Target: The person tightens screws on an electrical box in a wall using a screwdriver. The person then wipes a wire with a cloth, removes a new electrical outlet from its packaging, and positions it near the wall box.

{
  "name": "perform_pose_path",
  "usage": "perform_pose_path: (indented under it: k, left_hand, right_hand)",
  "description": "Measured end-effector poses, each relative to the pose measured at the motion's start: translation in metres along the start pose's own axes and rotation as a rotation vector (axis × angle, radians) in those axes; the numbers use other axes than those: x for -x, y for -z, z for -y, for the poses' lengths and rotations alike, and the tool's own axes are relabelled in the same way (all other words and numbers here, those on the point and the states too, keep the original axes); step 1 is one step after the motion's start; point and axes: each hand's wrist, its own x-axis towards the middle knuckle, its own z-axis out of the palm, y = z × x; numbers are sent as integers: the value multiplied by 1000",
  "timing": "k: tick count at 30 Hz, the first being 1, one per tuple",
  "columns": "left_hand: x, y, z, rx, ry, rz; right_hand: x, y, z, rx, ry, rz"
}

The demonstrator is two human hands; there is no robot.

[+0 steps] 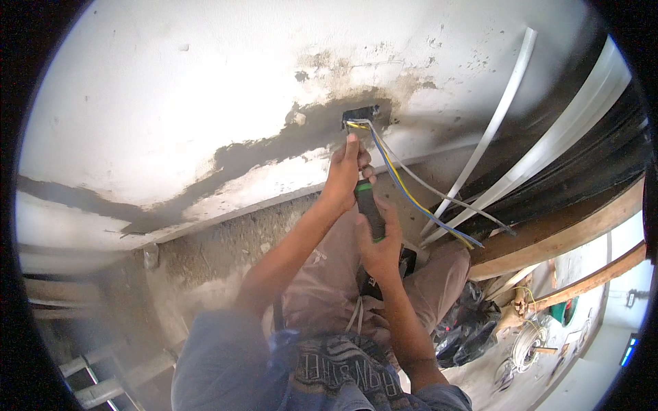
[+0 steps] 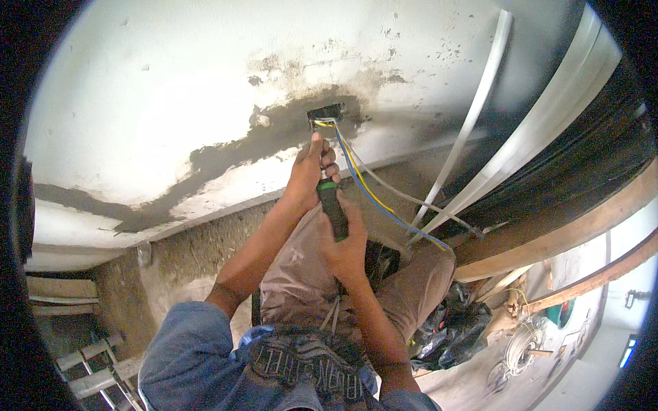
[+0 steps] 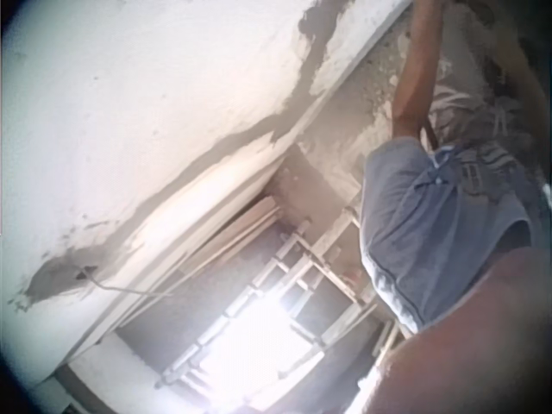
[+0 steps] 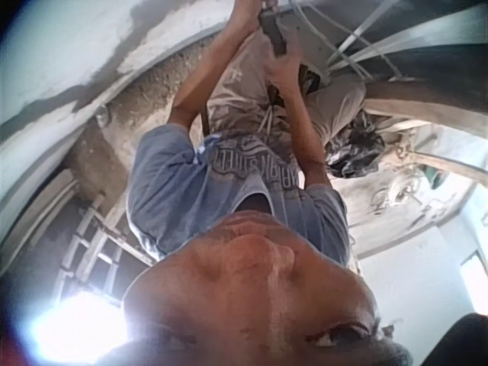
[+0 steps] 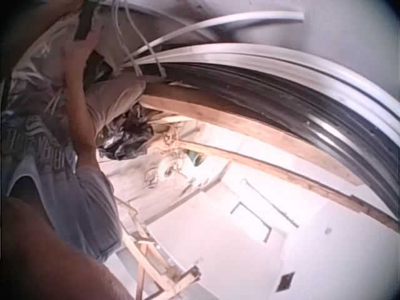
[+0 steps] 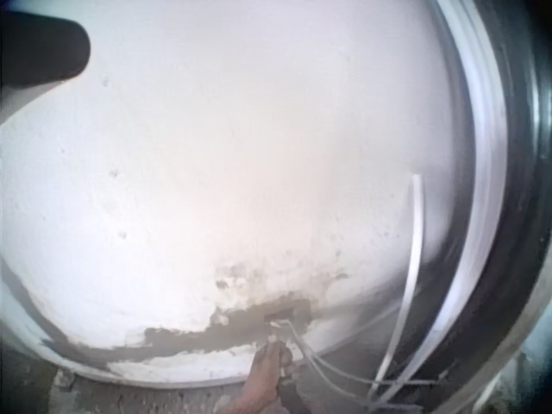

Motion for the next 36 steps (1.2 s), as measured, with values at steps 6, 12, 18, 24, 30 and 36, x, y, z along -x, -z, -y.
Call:
perform_pose_path:
  k: [6,12,18,24,30,36]
  left_hand:
    - [0,3,-6,27,0,4]
    - [-1,2,0,47,19,19]
    - [-3,3,-6,94,5,18]
    - [-8,1,-8,74,26,28]
    - [-10,2,-11,124,27,57]
    - [4,-1,-12,86,58,3]
  right_hand:
    - [3,0,-4,65,179,100]
    - [8,6,-8,290,301,90]
    - [1,15,-14,539,320,83]
    - [5,16,4,-1027,-505,318]
    - [7,11,-5,-1443,-639,266]
    - [16,-10,0,-1001,-369,290]
